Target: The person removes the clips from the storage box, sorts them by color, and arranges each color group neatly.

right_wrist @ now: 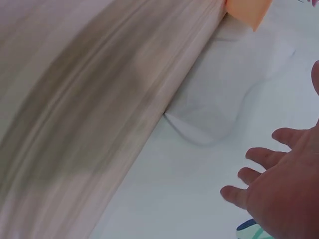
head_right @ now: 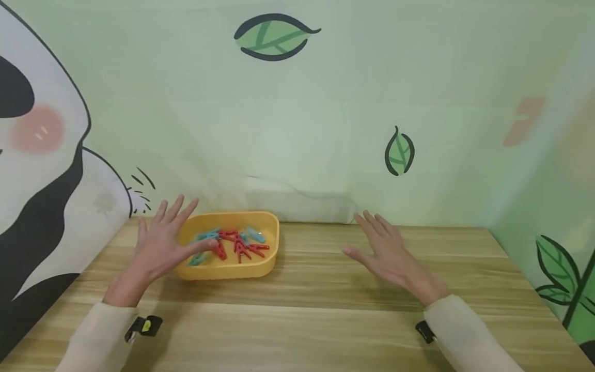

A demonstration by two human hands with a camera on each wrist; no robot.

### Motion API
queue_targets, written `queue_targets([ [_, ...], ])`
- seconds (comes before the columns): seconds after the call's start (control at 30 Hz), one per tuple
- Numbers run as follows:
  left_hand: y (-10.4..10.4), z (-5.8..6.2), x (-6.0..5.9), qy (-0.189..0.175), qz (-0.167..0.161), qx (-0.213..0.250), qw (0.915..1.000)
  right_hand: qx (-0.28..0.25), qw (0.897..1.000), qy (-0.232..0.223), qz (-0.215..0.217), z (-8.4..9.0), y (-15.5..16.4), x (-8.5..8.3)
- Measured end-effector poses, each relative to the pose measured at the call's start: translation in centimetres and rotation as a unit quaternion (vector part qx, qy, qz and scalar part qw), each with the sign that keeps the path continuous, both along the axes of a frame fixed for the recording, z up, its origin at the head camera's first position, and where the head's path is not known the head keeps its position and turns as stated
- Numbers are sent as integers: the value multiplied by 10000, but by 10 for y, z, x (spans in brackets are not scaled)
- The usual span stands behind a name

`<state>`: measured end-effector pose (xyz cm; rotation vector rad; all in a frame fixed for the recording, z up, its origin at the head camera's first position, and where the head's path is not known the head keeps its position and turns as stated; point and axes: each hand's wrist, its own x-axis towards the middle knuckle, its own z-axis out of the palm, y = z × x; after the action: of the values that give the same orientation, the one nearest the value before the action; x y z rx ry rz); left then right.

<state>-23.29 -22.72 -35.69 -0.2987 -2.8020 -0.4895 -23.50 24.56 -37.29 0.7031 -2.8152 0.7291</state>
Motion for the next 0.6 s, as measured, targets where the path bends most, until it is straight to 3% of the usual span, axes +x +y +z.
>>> queue_targets([
  [0.33, -6, 3, -3, -213, 80, 689, 9974, -630, 9968, -270, 399, 13, -18, -8],
  [0.6, -11, 0, -3, -284, 97, 853, 9959, -784, 9948, -293, 575, 10, -34, -14],
])
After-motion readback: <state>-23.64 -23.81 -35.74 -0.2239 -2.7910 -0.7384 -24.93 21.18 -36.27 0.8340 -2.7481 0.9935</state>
